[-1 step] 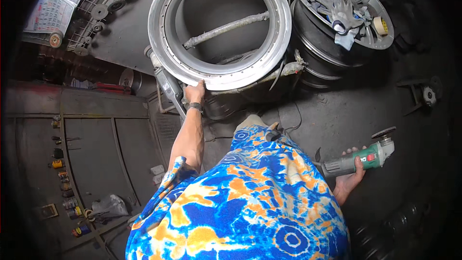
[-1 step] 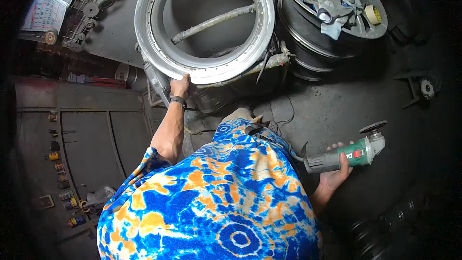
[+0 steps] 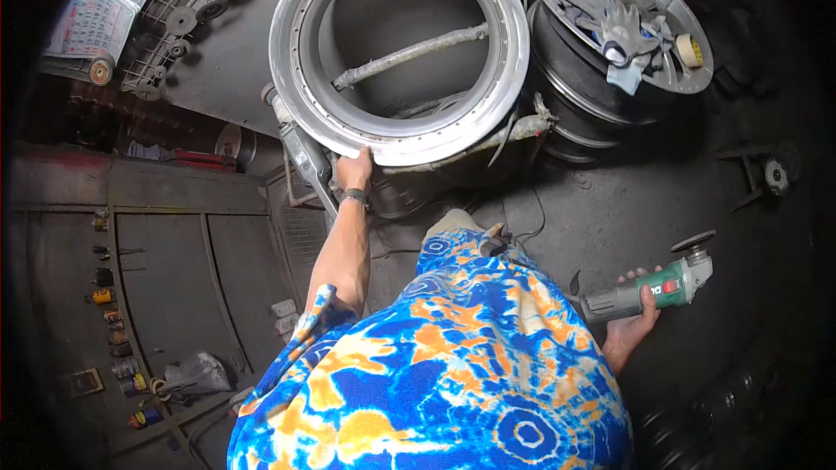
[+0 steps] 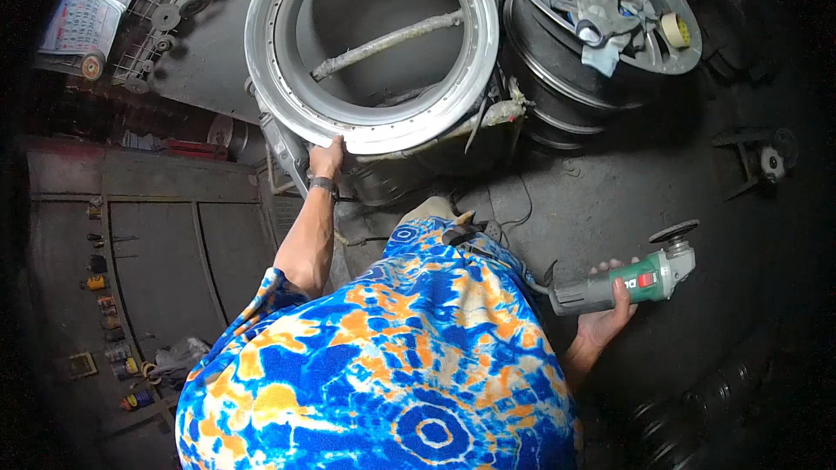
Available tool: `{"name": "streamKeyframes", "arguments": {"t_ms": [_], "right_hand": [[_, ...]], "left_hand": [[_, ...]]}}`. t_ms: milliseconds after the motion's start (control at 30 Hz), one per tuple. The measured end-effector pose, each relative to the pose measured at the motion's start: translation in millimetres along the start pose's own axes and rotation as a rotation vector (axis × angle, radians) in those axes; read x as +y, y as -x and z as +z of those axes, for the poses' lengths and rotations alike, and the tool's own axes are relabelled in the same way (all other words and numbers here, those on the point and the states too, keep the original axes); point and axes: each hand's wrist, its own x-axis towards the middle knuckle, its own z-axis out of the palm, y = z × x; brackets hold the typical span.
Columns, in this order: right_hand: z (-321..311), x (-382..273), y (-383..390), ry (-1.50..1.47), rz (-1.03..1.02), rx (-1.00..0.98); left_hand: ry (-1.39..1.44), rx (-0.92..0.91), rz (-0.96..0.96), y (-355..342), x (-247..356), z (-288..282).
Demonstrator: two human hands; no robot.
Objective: Grind and smooth the inner rim of a car wheel using a handheld angle grinder.
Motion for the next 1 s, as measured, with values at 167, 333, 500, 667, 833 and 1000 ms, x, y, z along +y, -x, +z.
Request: {"name": "streamKeyframes", "arguments": {"t_ms": [167, 333, 500, 667, 833, 1000], "right_hand": [[27.0, -2.1, -0.3, 0.039, -0.031, -0.058], [65.8, 5.8, -18.0, 0.070, -0.067, -0.134], [149.1, 20.7, -35.6, 0.032, -0.033, -0.347], [249.1, 23.7, -36.8, -0.082, -0.061, -0.597], [326.1, 22.4, -25.6, -0.072, -0.148, -0.693], [373.6, 45.3, -25.5, 0.123, -0.350, -0.601]], "left_hand": [[-0.007, -0.083, -0.003, 18.4, -4.9, -9.9], [-0.060, -0.428, 0.336, 74.1, 15.3, -16.0], [0.186, -0.940, 0.565, 114.6, 119.6, -52.1], [0.470, -1.366, 0.972, 144.9, 200.0, -74.8], [0.642, -1.252, 0.995, 144.9, 222.2, -96.4], [0.646, -0.849, 0.953, 126.6, 207.7, -96.9]]}}
